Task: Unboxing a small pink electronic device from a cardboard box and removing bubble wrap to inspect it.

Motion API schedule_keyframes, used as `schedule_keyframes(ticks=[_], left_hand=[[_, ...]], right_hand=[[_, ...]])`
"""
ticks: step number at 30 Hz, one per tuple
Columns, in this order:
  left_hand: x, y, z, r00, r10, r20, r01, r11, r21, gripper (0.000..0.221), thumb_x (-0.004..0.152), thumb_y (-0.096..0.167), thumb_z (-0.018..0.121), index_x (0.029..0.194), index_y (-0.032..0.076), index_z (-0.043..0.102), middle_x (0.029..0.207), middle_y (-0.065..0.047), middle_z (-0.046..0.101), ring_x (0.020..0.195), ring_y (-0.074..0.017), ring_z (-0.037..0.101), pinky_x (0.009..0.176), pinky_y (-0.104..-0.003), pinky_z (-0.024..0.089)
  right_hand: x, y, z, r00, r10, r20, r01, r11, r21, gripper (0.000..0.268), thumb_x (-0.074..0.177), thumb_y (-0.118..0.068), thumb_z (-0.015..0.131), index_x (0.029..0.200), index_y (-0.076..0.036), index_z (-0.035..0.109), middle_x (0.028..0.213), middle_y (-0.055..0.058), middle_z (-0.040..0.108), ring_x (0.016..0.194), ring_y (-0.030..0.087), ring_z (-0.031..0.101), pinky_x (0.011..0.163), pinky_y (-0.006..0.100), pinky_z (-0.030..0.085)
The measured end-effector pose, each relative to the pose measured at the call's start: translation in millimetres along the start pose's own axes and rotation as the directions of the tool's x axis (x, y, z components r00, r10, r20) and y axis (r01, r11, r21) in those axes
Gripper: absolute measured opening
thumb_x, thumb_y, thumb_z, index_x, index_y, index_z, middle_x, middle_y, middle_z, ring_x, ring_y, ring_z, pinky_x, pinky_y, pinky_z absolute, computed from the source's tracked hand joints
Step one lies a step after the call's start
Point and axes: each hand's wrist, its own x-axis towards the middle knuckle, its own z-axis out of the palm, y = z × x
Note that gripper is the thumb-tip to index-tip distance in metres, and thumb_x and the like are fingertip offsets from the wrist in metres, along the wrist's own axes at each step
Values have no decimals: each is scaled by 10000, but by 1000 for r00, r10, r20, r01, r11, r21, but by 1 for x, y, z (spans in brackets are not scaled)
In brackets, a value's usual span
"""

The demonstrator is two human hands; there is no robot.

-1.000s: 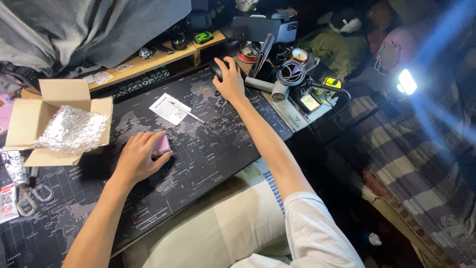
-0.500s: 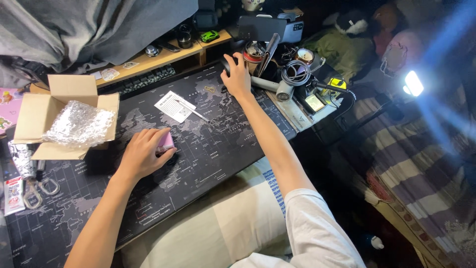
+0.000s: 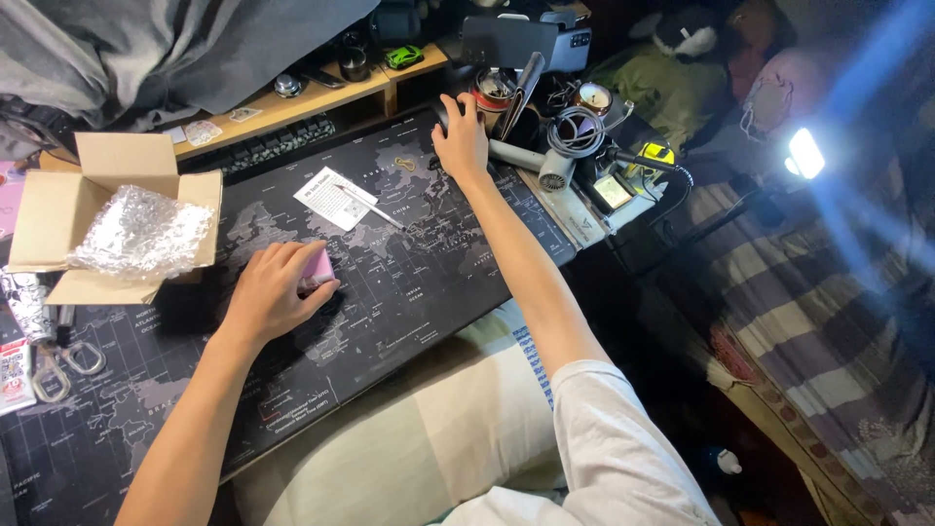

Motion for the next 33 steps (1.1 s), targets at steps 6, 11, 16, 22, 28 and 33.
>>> schedule_keyframes(ticks=[6, 11, 16, 22, 28, 33], left_hand=[[0, 1, 2, 1000, -11, -12, 12, 1000, 9, 616, 959, 433, 801, 1468, 107, 680, 1300, -105, 750, 1163, -364, 681, 933, -506, 536], [1, -1, 3, 1000, 0, -18, 1, 999, 43, 611, 970, 455, 798, 1451, 96, 681, 1334, -96, 746, 1168, -352, 688, 917, -509, 547], [0, -6, 4, 996, -10, -87, 15, 998, 67, 571, 992, 432, 808, 1421, 80, 674, 1242, -107, 734, 1091, -356, 695, 859, -497, 543], [2, -7, -4, 994, -61, -89, 66, 997, 50, 581, 962, 418, 845, 1393, 60, 691, 1189, -118, 746, 1057, -372, 708, 850, -503, 554], [0, -12, 2, 995, -59, -85, 65, 996, 62, 592, 975, 448, 818, 1414, 72, 691, 1206, -117, 742, 1061, -366, 688, 856, -497, 552], [0, -12, 2, 995, -77, -69, 80, 996, 47, 593, 971, 445, 819, 1418, 81, 682, 1214, -117, 741, 1082, -364, 679, 874, -498, 544]], right_hand=[[0, 3, 4, 998, -47, -39, 46, 999, -27, 515, 1041, -255, 752, 1516, -153, 582, 1504, 125, 479, 1210, 454, 619, 860, 551, 618], [-5, -18, -2, 911, -326, -251, 318, 945, -75, 379, 1060, -233, 777, 1402, -94, 696, 1431, 139, 570, 1356, 367, 543, 1083, 533, 612], [5, -54, 1, 949, -265, -172, 270, 963, 7, 214, 1011, -200, 716, 1213, -135, 746, 1206, 83, 666, 1130, 311, 589, 895, 437, 584], [17, -41, -38, 972, 149, 183, -101, 963, -251, 908, 1000, -301, 895, 1681, -163, 310, 1717, 227, 229, 1397, 588, 537, 1115, 682, 527], [13, -12, -17, 997, -62, 52, 70, 986, -150, 823, 997, -199, 865, 1662, -130, 385, 1563, 144, 368, 1025, 399, 737, 784, 473, 644], [-20, -66, -26, 963, -265, -39, 262, 962, -80, 762, 928, -166, 886, 1569, -33, 496, 1465, 143, 490, 1102, 359, 725, 896, 425, 708]])
